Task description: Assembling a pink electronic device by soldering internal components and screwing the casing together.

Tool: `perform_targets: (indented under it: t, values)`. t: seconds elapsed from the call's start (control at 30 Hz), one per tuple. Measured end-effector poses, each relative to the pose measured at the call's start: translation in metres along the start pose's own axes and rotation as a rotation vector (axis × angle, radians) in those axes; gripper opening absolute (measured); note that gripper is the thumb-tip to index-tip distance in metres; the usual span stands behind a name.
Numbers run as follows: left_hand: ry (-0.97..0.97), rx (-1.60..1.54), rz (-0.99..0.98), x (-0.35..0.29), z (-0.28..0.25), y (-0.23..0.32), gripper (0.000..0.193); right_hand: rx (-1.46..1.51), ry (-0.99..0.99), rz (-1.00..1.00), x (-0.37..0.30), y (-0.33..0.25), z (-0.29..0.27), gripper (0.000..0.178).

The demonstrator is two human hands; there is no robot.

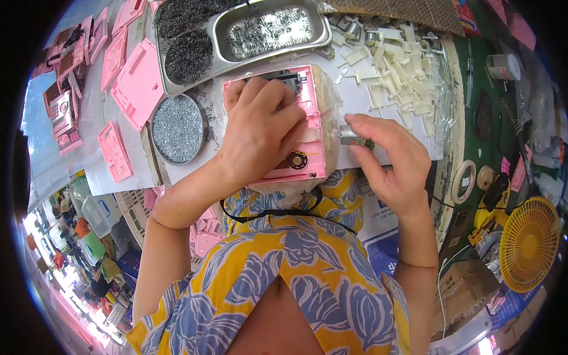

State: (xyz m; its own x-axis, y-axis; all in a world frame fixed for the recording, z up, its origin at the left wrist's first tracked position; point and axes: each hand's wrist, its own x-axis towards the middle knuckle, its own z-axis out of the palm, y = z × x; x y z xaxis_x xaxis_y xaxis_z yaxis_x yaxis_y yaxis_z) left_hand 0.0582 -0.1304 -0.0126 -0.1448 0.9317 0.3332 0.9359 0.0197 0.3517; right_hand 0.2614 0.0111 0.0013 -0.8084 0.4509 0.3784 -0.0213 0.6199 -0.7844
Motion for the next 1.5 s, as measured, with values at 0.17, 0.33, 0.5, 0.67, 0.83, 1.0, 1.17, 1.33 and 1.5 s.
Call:
perform_targets:
  t: [0.17, 0.33, 0.5, 0.67, 0.83, 1.0, 1.17, 1.33, 1.5]
  values:
    - [0.213, -0.417, -0.213, -0.036, -0.015, -0.019, 0.016, -0.13, -0.203, 0.049, 0.021, 0.008, 0.006, 0.026]
    - [0.371, -0.6, -0.464, -0.057, -0.01, -0.025, 0.014, -0.247, -0.315, -0.071, 0.052, 0.022, 0.033, 0.024]
    - [0.368, -0.411, -0.378, -0.06, -0.008, -0.021, 0.018, -0.408, -0.303, -0.08, 0.057, 0.013, 0.042, 0.023]
    - [0.325, -0.435, -0.34, -0.049, -0.015, -0.018, 0.016, -0.436, -0.333, 0.0, 0.059, 0.012, 0.041, 0.021]
    - [0.335, -0.673, -0.396, -0.03, -0.017, -0.022, 0.012, -0.444, -0.257, -0.083, 0.065, -0.004, 0.039, 0.02]
    - [0.268, -0.584, -0.298, -0.017, -0.026, -0.023, 0.009, -0.389, -0.174, -0.185, 0.061, -0.002, 0.076, 0.021]
    - [0.234, -0.706, -0.349, -0.026, -0.028, -0.03, 0.013, -0.34, -0.165, -0.166, 0.063, 0.001, 0.078, 0.018]
    - [0.218, -0.713, -0.368, -0.036, -0.025, -0.03, 0.016, -0.267, -0.125, -0.193, 0.065, -0.003, 0.083, 0.016]
    - [0.221, -0.326, -0.196, -0.03, -0.021, -0.023, 0.021, -0.214, -0.072, -0.166, 0.057, 0.004, 0.074, 0.018]
